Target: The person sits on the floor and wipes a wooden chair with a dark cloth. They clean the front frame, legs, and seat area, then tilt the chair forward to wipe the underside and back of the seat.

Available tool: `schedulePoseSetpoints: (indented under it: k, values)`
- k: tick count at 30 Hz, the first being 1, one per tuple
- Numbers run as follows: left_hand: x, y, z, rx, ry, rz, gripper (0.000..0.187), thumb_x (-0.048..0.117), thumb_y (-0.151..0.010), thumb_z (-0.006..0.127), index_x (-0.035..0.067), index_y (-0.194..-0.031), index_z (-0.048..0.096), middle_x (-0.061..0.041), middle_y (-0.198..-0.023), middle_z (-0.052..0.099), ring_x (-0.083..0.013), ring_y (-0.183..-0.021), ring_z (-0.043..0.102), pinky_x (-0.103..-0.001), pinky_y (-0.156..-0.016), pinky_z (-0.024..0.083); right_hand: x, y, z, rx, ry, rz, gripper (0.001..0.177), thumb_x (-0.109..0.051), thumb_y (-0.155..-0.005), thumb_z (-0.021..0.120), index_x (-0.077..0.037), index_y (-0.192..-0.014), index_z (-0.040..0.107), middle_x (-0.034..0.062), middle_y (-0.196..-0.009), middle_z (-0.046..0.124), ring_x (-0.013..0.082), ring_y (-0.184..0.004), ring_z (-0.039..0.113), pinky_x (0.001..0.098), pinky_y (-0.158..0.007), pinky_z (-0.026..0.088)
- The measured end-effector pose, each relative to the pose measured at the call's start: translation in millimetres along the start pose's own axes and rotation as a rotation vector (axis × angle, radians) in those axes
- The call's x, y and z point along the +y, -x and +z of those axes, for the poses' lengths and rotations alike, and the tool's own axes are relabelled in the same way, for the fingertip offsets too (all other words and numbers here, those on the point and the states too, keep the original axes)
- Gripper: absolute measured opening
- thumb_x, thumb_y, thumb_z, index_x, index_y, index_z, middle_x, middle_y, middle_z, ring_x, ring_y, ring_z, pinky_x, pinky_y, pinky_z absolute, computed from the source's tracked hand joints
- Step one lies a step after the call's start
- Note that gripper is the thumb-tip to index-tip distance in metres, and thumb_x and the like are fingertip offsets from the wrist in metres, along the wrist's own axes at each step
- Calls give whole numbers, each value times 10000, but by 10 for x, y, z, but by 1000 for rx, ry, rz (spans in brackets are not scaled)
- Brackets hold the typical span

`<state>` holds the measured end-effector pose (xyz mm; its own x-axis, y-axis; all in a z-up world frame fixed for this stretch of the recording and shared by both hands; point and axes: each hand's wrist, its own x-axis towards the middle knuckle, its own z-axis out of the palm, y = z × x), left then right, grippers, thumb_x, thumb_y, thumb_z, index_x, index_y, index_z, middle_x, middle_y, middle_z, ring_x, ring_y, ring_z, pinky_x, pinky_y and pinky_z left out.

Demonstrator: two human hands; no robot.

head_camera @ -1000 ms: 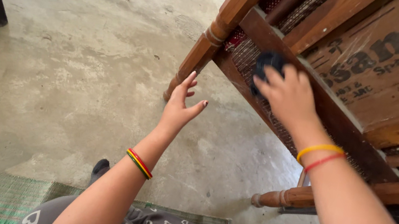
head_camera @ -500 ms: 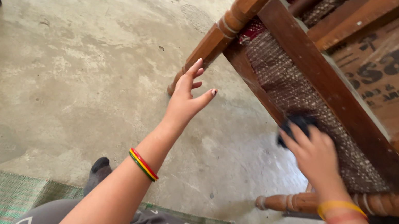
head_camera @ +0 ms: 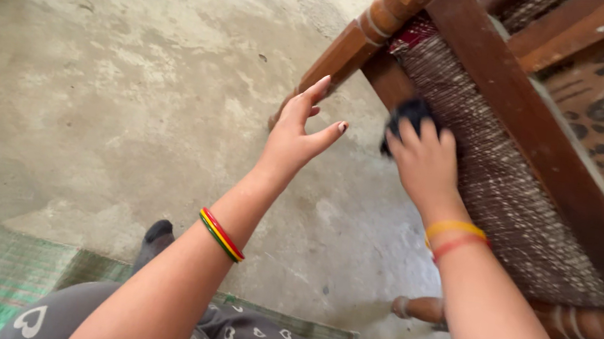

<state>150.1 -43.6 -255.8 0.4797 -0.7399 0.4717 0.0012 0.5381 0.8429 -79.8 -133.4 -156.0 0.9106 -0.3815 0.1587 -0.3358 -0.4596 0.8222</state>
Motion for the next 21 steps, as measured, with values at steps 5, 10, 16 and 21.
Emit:
schedulePoseSetpoints:
  k: [5,10,16,21]
  values:
    - [110,112,-30,-79,-37,-160,778,343,-839,803,161,-1521,475,-124,-1438,539,-277,-1241,591,-391,-1042,502,187,1610,-255,-298,2,-20,366,-217,-830,584,-255,-1164,729,-32,-1326,620,242,-1151,543,436,-823,438]
    - [133,72,-82,-40,-57,-214,761,379,-821,797,179,-1498,515,-115,-1410,559,-271,-1208,610,-390,-1007,518,330,2137,-410,-538,30,-12,401,-239,-801,607,-279,-1181,729,-49,-1292,614,230,-1109,545,422,-809,458]
    - [-37,96,11,-52,-79,-130,751,402,-844,800,167,-1499,517,-114,-1413,575,-266,-1232,605,-383,-1034,519,212,866,-185,-111,-16,-62,297,-198,-785,620,-265,-1037,761,-40,-1258,654,216,-1099,567,419,-866,498]
    - [-161,228,70,-170,-149,-174,789,380,-794,838,149,-1482,530,-142,-1382,542,-276,-1197,585,-390,-1021,490,-19,-617,118,41,-409,103,401,-28,-879,575,-145,-1222,744,111,-1425,604,335,-1301,517,407,-1030,487]
